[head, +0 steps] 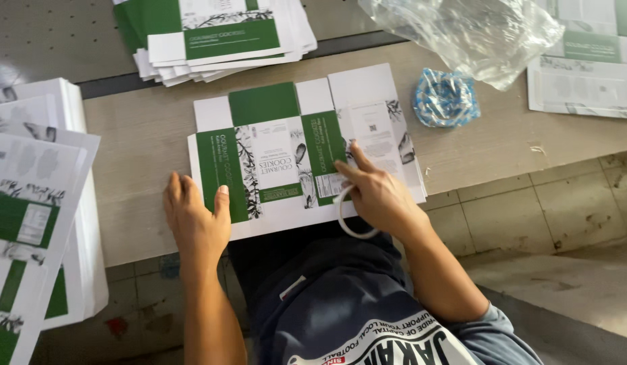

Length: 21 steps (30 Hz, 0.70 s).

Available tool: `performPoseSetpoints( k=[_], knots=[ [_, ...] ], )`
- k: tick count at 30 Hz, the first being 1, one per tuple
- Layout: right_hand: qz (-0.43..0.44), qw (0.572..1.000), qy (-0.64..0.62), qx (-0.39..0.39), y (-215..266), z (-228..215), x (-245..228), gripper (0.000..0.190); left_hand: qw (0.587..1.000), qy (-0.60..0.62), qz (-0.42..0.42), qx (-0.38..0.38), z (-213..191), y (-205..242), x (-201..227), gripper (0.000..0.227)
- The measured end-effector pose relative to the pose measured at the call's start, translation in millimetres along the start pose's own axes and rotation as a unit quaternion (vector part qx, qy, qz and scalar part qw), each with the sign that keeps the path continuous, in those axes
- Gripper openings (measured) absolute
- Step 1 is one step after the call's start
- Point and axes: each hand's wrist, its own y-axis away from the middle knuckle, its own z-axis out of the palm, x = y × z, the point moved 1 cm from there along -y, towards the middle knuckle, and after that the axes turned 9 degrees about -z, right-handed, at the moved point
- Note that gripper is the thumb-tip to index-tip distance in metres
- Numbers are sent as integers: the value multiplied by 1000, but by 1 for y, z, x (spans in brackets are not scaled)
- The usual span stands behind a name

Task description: The person assembles flat-packed cardboard boxes labeled 'Gourmet Cookies' by folding the flaps and securing them with clear adhesive tape. They handle multiple boxes one at a time, stacking the finished units on the table.

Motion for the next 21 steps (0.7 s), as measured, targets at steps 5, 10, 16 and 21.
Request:
performPoseSetpoints(
  k=[5,10,16,21],
  knots=[
    [-22,998,-45,-23,12,0,5,48,986,124,-71,-85,-47,2,13,48],
    [-96,981,-152,72,32,-23,-7,40,917,344,-138,-145,-71,27,2,47],
    [-132,933,-274,192,62,-48,-23,28,839,485,-245,-30,-59,22,-26,43],
    [-101,912,-296,265,55,-19,-5,16,760,621,-170,90,-13,-56,44,47]
  ],
)
